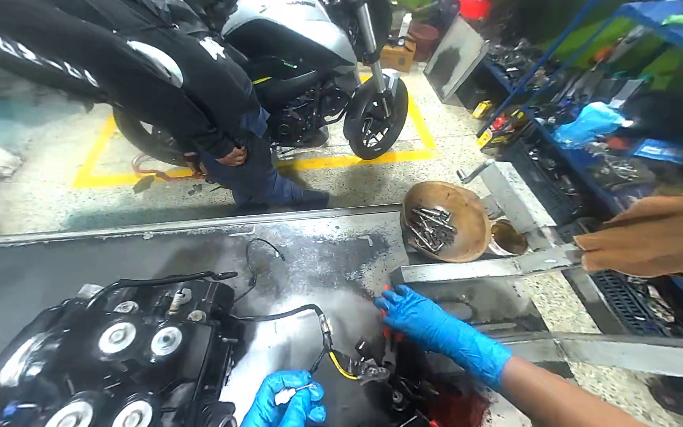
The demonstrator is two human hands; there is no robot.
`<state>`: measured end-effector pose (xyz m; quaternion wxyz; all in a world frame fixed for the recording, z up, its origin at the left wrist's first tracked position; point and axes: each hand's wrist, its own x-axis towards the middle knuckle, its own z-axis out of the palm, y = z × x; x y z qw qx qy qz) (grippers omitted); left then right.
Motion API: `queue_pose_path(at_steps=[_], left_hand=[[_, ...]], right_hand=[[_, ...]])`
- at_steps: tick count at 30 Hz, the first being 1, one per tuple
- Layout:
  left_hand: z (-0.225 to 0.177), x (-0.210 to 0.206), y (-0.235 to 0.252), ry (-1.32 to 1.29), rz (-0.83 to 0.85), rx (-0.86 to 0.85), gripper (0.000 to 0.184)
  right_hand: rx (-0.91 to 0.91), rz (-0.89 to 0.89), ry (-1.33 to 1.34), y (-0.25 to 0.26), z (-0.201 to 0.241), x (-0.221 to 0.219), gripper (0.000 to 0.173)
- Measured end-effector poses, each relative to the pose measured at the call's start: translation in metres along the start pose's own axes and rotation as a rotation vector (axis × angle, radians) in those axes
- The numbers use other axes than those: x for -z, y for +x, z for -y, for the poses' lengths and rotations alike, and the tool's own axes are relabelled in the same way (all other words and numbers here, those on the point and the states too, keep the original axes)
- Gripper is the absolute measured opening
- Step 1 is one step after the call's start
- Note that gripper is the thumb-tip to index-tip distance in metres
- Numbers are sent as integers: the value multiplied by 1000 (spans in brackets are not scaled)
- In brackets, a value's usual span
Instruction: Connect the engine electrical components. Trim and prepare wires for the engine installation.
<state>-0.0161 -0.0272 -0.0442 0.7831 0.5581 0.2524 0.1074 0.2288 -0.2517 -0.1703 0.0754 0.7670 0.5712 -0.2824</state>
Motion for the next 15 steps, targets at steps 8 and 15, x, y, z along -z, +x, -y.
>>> queue_pose_path(at_steps=[8,15], left_hand=[[-5,-10,-3,38,-34,-18,10],[-20,-18,-9,-80,-45,101,16]], right_hand=[[328,38,-72,31,-26,-13,13],[254,-37,-35,47,-21,-9,16]])
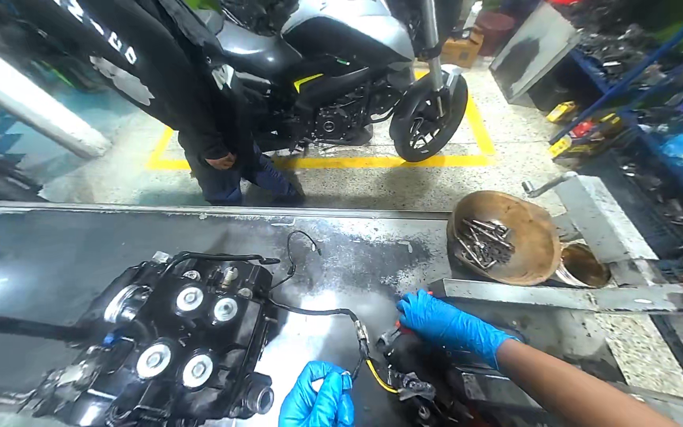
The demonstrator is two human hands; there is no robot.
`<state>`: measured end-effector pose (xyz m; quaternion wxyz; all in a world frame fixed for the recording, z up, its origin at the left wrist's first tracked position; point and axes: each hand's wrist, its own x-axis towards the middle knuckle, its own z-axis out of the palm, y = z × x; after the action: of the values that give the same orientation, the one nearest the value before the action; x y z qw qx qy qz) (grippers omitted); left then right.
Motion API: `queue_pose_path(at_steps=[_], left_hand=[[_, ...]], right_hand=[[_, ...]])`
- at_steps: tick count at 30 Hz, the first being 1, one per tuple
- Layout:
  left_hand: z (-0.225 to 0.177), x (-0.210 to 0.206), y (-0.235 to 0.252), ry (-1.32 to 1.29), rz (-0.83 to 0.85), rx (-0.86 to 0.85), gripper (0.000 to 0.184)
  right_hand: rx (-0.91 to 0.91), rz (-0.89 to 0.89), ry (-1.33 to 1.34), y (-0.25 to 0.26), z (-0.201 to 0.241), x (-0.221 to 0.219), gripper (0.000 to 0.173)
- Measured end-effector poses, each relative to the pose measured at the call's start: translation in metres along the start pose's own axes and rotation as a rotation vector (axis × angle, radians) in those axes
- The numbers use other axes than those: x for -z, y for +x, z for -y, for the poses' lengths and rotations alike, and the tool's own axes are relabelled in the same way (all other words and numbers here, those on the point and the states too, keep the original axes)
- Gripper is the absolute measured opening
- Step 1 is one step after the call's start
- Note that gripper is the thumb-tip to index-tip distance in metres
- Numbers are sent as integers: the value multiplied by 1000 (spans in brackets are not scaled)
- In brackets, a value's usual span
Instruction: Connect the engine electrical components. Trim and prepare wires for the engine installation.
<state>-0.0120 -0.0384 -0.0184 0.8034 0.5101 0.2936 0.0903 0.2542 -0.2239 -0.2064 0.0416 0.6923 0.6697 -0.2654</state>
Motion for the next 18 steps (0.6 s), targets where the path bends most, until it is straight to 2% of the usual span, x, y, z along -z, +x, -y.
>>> queue_pose_path(at_steps=[2,3,5,7,8,10,12,14,16,18], left_hand=[[-2,-1,-2,-39,17,7,18],[-5,-2,-3,-49,20,17,19],[-11,-4,-7,-65,26,35,20],[-15,-5,-9,-79,28,37,21],[-17,-6,-10,-84,29,37,21],[-19,-8,-11,-87,21,39,20],[-19,-11,-13,-77,21,23,20],[-18,-12,-14,-47,63,-23,19],[-19,-14,-15,-3,97,-50,19],[-21,-18,-16,38,109,-55,19]], right_hand=[[-76,-107,8,6,2,2,15],[-195,-103,68,11,4,5,18],[-559,-79,419,20,6,16,28],[-762,-310,950,16,3,23,19],[-771,-467,1217,8,7,29,11],[-623,-735,1513,-21,30,46,23],[-395,-890,1444,-52,66,63,41],[-198,-956,1062,-76,104,73,48],[-177,-967,660,-87,139,80,27],[-251,-928,401,-89,163,77,21]])
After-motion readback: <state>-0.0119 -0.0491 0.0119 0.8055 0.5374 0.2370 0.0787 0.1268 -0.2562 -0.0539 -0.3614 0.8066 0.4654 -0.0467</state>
